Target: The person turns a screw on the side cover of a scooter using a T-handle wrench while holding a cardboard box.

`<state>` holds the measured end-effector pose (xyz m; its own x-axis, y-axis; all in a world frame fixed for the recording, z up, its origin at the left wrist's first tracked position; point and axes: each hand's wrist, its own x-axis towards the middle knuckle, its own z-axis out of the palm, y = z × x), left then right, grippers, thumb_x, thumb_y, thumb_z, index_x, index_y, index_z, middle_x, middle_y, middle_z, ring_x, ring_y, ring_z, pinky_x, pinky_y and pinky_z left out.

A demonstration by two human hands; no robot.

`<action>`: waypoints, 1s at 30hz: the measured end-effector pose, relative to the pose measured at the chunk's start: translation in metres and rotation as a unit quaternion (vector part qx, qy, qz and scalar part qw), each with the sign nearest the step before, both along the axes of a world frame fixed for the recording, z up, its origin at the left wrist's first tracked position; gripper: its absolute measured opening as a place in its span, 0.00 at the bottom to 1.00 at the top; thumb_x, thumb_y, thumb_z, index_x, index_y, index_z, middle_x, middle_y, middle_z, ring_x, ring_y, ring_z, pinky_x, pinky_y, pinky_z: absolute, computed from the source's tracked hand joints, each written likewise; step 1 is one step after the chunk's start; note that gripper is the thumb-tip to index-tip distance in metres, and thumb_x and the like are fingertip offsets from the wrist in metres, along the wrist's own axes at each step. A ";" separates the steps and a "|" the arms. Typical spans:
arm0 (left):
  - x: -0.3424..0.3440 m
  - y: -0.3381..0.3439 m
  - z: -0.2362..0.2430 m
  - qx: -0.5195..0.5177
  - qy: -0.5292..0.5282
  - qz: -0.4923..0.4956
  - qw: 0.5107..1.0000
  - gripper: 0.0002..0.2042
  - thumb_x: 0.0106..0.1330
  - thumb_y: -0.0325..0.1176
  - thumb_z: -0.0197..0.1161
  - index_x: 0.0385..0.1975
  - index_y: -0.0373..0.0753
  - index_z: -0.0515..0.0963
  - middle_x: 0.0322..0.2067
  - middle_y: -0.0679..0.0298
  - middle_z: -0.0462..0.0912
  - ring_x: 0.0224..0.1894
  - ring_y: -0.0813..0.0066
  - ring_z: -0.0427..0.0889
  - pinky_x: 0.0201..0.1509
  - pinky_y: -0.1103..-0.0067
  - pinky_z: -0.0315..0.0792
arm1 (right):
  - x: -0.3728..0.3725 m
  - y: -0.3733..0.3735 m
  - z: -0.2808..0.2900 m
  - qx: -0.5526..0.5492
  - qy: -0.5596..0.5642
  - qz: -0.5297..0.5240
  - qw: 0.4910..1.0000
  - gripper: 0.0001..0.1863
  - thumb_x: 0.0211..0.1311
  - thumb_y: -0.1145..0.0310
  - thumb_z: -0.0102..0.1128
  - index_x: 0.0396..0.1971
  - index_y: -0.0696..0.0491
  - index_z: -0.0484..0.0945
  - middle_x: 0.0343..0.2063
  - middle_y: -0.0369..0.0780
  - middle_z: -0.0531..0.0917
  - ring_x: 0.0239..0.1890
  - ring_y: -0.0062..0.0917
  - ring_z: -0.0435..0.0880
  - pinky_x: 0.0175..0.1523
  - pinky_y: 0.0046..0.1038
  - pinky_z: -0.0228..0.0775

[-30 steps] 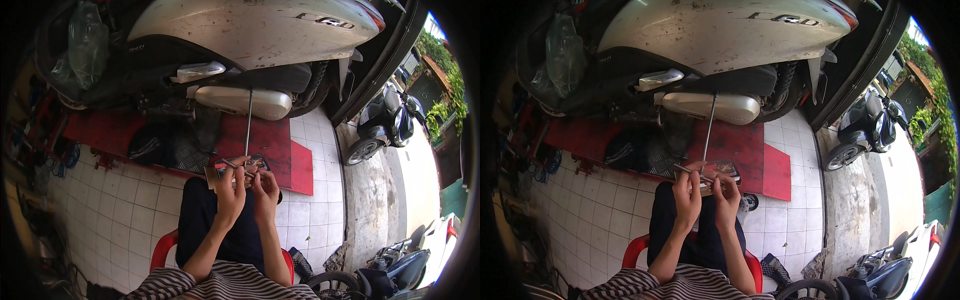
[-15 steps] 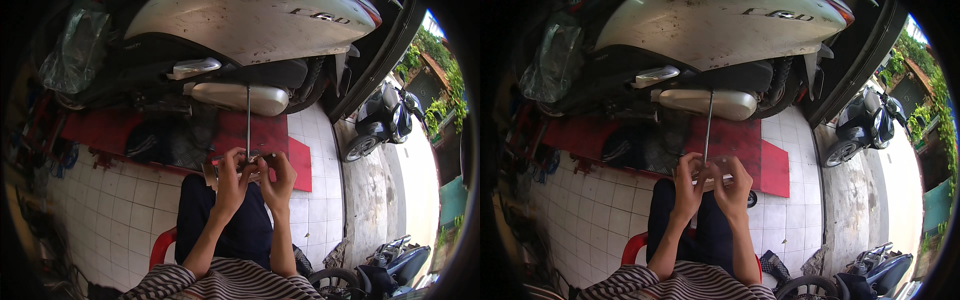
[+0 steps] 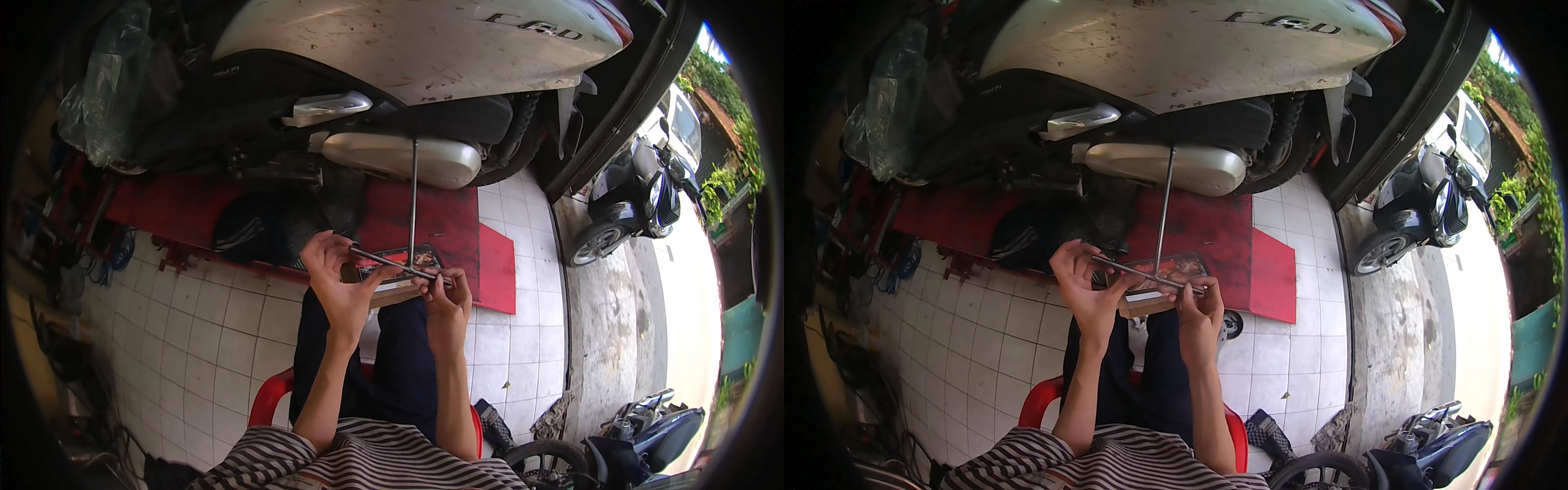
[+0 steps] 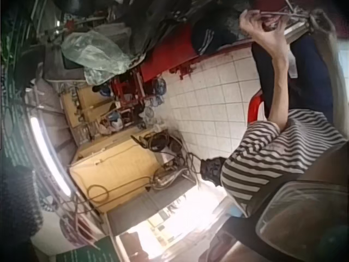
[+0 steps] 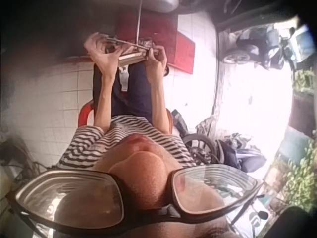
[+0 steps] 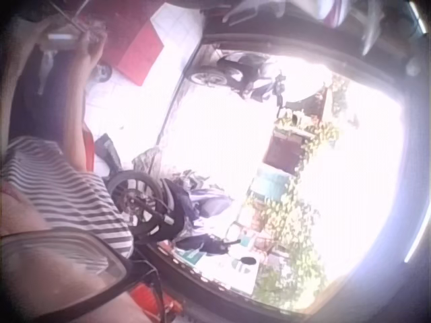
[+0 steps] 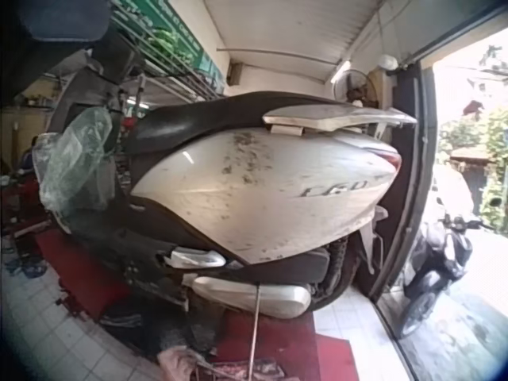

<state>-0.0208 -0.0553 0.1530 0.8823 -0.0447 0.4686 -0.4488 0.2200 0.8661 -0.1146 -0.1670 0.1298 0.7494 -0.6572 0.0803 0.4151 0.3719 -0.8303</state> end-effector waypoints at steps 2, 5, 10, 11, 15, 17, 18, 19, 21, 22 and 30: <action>-0.004 -0.006 -0.006 -0.038 0.054 -0.085 0.994 0.24 0.59 0.19 0.72 0.55 0.33 0.71 0.40 0.60 0.84 0.43 0.76 0.83 0.50 0.82 0.75 | 0.000 0.007 -0.013 0.027 0.035 0.038 0.998 0.04 0.77 0.71 0.50 0.45 0.55 0.70 0.42 0.42 0.83 0.45 0.27 0.86 0.50 0.25 0.74; -0.018 -0.014 -0.006 0.003 0.096 -0.121 0.988 0.12 0.65 0.22 0.66 0.47 0.31 0.78 0.36 0.58 0.88 0.41 0.74 0.87 0.44 0.78 0.78 | 0.004 0.013 -0.023 -0.068 0.078 0.037 0.994 0.11 0.77 0.70 0.52 0.53 0.55 0.69 0.50 0.43 0.80 0.53 0.25 0.82 0.53 0.26 0.73; -0.028 -0.018 0.011 0.114 -0.007 -0.100 0.988 0.08 0.72 0.24 0.58 0.46 0.33 0.82 0.35 0.58 0.85 0.38 0.72 0.85 0.40 0.79 0.76 | -0.003 0.002 -0.006 -0.283 0.121 -0.137 0.942 0.24 0.72 0.71 0.58 0.64 0.54 0.66 0.57 0.43 0.75 0.57 0.24 0.77 0.54 0.28 0.71; -0.027 -0.021 0.011 0.132 -0.035 -0.100 0.986 0.09 0.71 0.22 0.59 0.48 0.33 0.81 0.35 0.59 0.83 0.36 0.71 0.84 0.39 0.76 0.75 | -0.007 0.002 0.007 -0.317 0.140 -0.180 0.921 0.25 0.70 0.72 0.59 0.65 0.54 0.66 0.56 0.42 0.75 0.56 0.24 0.77 0.54 0.28 0.71; -0.031 -0.025 0.001 0.207 -0.089 -0.088 0.970 0.13 0.67 0.19 0.62 0.51 0.35 0.79 0.33 0.58 0.74 0.34 0.65 0.78 0.39 0.67 0.71 | 0.002 0.004 0.075 -0.510 0.098 -0.132 0.845 0.20 0.63 0.76 0.65 0.55 0.56 0.78 0.41 0.43 0.82 0.41 0.25 0.84 0.45 0.27 0.74; -0.033 -0.029 -0.004 0.197 -0.081 -0.086 0.973 0.13 0.65 0.19 0.63 0.49 0.35 0.79 0.34 0.58 0.76 0.36 0.63 0.78 0.41 0.68 0.71 | 0.011 0.000 0.072 -0.492 0.097 -0.174 0.847 0.09 0.62 0.78 0.65 0.43 0.58 0.81 0.31 0.42 0.84 0.32 0.25 0.85 0.39 0.25 0.75; -0.032 -0.029 -0.002 0.161 -0.063 -0.079 0.982 0.13 0.62 0.18 0.65 0.47 0.35 0.79 0.35 0.58 0.77 0.37 0.62 0.78 0.42 0.69 0.72 | 0.011 -0.003 0.068 -0.479 0.101 -0.188 0.852 0.07 0.63 0.77 0.65 0.41 0.58 0.80 0.31 0.42 0.84 0.32 0.24 0.85 0.38 0.24 0.75; -0.031 -0.028 0.001 0.124 -0.046 -0.071 0.989 0.14 0.59 0.18 0.67 0.45 0.36 0.79 0.36 0.58 0.79 0.39 0.61 0.78 0.43 0.70 0.72 | 0.011 -0.004 0.066 -0.465 0.106 -0.201 0.856 0.06 0.64 0.77 0.64 0.39 0.59 0.80 0.30 0.42 0.85 0.31 0.23 0.86 0.37 0.23 0.75; -0.025 -0.023 -0.005 0.141 -0.066 -0.044 0.987 0.16 0.56 0.18 0.70 0.44 0.37 0.78 0.38 0.59 0.80 0.41 0.61 0.79 0.45 0.71 0.72 | 0.006 -0.005 0.062 -0.344 0.097 -0.181 0.916 0.04 0.69 0.76 0.61 0.35 0.58 0.75 0.27 0.38 0.83 0.28 0.19 0.83 0.34 0.21 0.72; -0.014 -0.012 -0.016 0.199 -0.108 -0.023 0.974 0.17 0.55 0.19 0.71 0.45 0.37 0.78 0.38 0.59 0.81 0.41 0.63 0.79 0.46 0.72 0.72 | 0.004 -0.009 0.055 -0.291 0.071 -0.161 0.940 0.04 0.70 0.75 0.60 0.35 0.57 0.75 0.27 0.36 0.82 0.27 0.18 0.82 0.33 0.20 0.72; -0.003 -0.003 -0.012 -0.017 0.059 -0.032 0.998 0.28 0.49 0.20 0.78 0.50 0.35 0.72 0.35 0.62 0.84 0.43 0.74 0.82 0.51 0.77 0.73 | 0.001 -0.002 0.016 0.008 0.018 -0.061 0.998 0.05 0.74 0.71 0.58 0.42 0.54 0.72 0.32 0.35 0.79 0.34 0.16 0.78 0.44 0.22 0.72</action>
